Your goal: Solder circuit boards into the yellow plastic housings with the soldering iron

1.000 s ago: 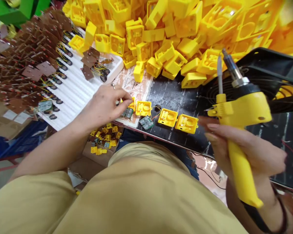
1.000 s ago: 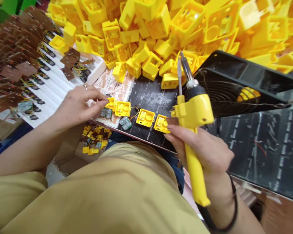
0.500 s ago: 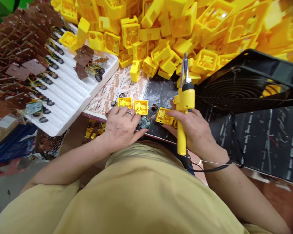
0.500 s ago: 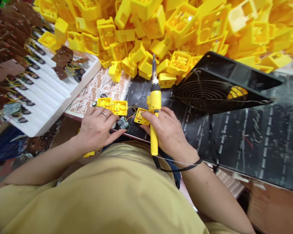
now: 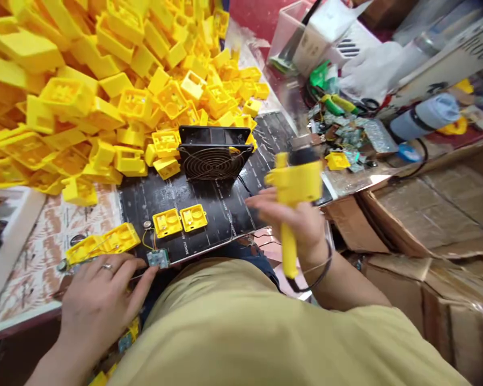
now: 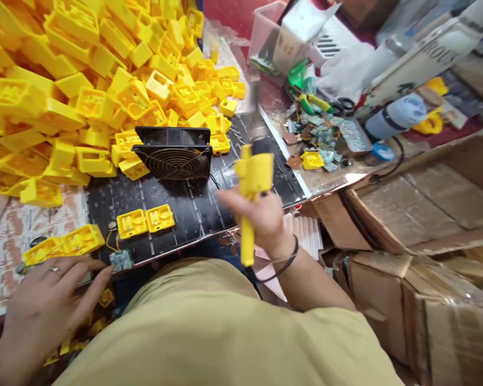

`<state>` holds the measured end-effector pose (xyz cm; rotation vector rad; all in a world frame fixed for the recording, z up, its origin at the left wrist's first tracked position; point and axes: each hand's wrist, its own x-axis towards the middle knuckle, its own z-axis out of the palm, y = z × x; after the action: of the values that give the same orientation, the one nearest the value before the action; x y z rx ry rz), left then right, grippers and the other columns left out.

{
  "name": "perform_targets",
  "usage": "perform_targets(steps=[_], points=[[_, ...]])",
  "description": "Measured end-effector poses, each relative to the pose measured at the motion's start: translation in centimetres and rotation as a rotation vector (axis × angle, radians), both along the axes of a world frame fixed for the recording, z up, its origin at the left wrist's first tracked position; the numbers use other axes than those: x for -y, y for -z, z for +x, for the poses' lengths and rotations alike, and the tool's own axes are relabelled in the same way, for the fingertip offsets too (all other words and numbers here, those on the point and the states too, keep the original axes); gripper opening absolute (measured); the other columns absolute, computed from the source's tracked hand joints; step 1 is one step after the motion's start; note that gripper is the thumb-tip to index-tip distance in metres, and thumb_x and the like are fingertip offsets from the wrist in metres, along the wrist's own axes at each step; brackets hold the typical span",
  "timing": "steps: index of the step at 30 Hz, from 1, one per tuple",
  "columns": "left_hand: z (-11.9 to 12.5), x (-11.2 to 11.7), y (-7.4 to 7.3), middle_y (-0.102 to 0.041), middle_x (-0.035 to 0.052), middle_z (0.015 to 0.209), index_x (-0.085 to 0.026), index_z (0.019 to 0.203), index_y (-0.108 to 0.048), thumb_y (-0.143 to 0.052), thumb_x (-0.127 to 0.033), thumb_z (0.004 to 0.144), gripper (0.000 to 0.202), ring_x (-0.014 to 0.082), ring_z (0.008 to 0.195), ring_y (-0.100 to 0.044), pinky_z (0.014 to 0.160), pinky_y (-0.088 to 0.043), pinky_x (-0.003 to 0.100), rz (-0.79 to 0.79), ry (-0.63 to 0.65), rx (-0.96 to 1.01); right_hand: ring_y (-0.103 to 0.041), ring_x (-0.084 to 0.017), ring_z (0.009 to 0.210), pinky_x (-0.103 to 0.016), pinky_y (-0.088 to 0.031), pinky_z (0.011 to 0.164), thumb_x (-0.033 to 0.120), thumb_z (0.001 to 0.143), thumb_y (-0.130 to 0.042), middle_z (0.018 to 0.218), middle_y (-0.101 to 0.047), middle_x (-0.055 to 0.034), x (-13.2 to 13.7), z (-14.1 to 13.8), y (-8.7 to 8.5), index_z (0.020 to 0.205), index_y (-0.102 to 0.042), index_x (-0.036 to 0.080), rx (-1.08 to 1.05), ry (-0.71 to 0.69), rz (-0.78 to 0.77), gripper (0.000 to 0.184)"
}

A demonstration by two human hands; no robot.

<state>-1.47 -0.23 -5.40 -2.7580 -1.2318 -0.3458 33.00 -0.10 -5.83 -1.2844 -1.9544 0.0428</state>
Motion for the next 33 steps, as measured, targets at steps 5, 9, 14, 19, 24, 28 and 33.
perform_targets(steps=[5, 9, 14, 19, 24, 28, 33], points=[[-0.4, -0.2, -0.4, -0.066, 0.0039, 0.079, -0.024, 0.087, -0.056, -0.055, -0.026, 0.090, 0.003, 0.0244, 0.073, -0.061, 0.069, -0.046, 0.040, -0.070, 0.028, 0.122, -0.070, -0.023, 0.085, -0.036, -0.057, 0.076, 0.030, 0.094, -0.058, 0.094, -0.073, -0.0047, 0.2, 8.1, 2.0, 0.112, -0.065, 0.023, 0.120, 0.346, -0.066, 0.021], [0.7, -0.6, -1.2, -0.066, 0.0021, 0.081, -0.025, 0.090, -0.057, -0.056, -0.024, 0.090, 0.001, 0.0217, 0.075, -0.063, 0.069, -0.046, 0.037, -0.118, 0.063, 0.139, -0.068, -0.025, 0.082, -0.038, -0.054, 0.073, 0.028, 0.089, -0.062, 0.090, -0.072, -0.0059, -0.8, 10.4, 4.4, 0.112, -0.064, 0.021, 0.213, 0.394, -0.218, 0.024], [3.3, -1.5, -2.3, -0.067, 0.0023, 0.082, -0.022, 0.089, -0.059, -0.056, -0.025, 0.093, 0.006, 0.0191, 0.075, -0.065, 0.069, -0.048, 0.034, -0.100, 0.126, 0.137, -0.064, -0.025, 0.080, -0.038, -0.050, 0.075, 0.021, 0.088, -0.059, 0.085, -0.070, -0.0065, -2.4, 10.6, 5.3, 0.113, -0.062, 0.020, 0.214, 0.383, -0.284, 0.026], [5.6, -2.1, -2.7, -0.067, -0.0002, 0.080, -0.020, 0.085, -0.060, -0.055, -0.026, 0.095, 0.012, 0.0137, 0.070, -0.067, 0.065, -0.049, 0.028, -0.117, 0.171, 0.206, -0.064, -0.022, 0.079, -0.034, -0.050, 0.074, 0.023, 0.089, -0.056, 0.085, -0.069, -0.0044, -1.8, 10.4, 5.0, 0.113, -0.058, 0.021, 0.133, 0.367, -0.258, 0.024], [7.5, -2.6, -2.2, -0.069, 0.0001, 0.081, -0.017, 0.088, -0.061, -0.056, -0.021, 0.094, 0.009, 0.0124, 0.073, -0.068, 0.069, -0.052, 0.024, -0.176, 0.223, 0.268, -0.066, -0.018, 0.079, -0.031, -0.052, 0.076, 0.028, 0.093, -0.053, 0.088, -0.068, -0.0017, 0.1, 9.3, 5.1, 0.116, -0.052, 0.023, 0.031, 0.395, -0.179, 0.024], [9.0, -3.1, -1.6, -0.071, 0.0017, 0.087, -0.016, 0.096, -0.065, -0.056, -0.017, 0.093, 0.009, 0.0132, 0.077, -0.069, 0.075, -0.054, 0.025, -0.155, 0.284, 0.275, -0.065, -0.020, 0.086, -0.034, -0.051, 0.082, 0.026, 0.092, -0.056, 0.091, -0.069, -0.0033, -0.3, 9.0, 5.4, 0.115, -0.054, 0.022, 0.033, 0.447, -0.160, 0.024], [10.8, -3.3, -0.9, -0.071, 0.0021, 0.087, -0.015, 0.098, -0.067, -0.053, -0.020, 0.095, 0.015, 0.0136, 0.076, -0.069, 0.070, -0.053, 0.025, -0.187, 0.364, 0.236, -0.062, -0.018, 0.079, -0.033, -0.051, 0.077, 0.020, 0.090, -0.060, 0.086, -0.067, -0.0030, -3.0, 9.0, 6.2, 0.116, -0.059, 0.018, 0.098, 0.465, -0.230, 0.025]])
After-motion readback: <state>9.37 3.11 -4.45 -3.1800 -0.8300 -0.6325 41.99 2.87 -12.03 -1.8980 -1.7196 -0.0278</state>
